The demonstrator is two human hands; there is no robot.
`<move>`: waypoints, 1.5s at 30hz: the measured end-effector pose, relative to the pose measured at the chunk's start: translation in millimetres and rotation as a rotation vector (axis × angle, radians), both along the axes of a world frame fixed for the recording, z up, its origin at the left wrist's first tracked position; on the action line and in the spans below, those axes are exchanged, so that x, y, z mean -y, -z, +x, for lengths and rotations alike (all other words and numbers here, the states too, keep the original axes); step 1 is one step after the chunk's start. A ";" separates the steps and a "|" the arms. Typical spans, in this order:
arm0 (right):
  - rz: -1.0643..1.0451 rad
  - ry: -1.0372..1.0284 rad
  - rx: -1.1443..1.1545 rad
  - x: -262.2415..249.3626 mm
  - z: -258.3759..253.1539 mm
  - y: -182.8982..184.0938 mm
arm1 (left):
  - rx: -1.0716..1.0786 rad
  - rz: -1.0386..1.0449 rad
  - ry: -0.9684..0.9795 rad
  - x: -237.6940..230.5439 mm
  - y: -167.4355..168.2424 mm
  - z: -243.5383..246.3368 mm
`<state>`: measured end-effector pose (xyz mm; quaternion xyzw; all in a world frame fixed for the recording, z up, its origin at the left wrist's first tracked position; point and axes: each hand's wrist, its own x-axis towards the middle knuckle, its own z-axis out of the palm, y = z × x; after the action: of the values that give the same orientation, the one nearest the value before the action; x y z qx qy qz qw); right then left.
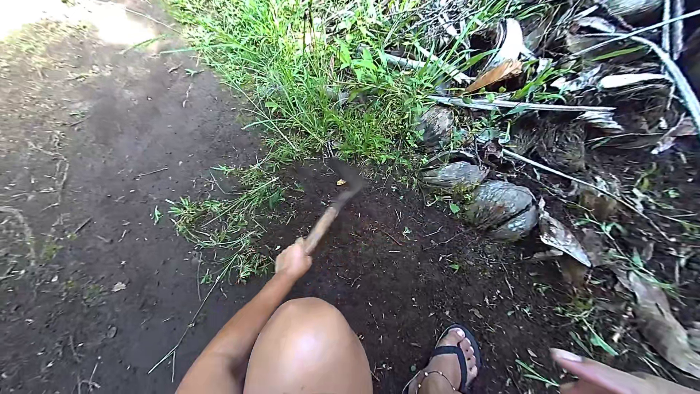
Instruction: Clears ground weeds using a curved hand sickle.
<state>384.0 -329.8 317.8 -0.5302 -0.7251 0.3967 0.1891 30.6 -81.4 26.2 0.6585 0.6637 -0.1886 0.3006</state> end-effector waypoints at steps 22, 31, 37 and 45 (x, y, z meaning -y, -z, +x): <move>0.012 -0.002 0.002 -4.1 -6.1 3.8 | -0.041 0.000 -0.155 26.5 8.9 -33.0; -0.041 0.030 0.042 -18.1 -2.6 6.9 | 0.112 0.296 0.541 -55.8 -37.3 14.1; -0.011 0.036 0.023 -4.6 4.5 4.9 | -0.100 0.054 -0.527 -11.9 49.4 -115.7; -0.009 0.010 0.012 -4.6 -1.1 6.0 | -0.033 0.020 -0.306 35.5 10.6 -66.6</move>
<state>382.9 -325.2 311.8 -0.5370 -0.7218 0.3958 0.1842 -36.1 -116.9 15.6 0.5494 0.7630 -0.1448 0.3083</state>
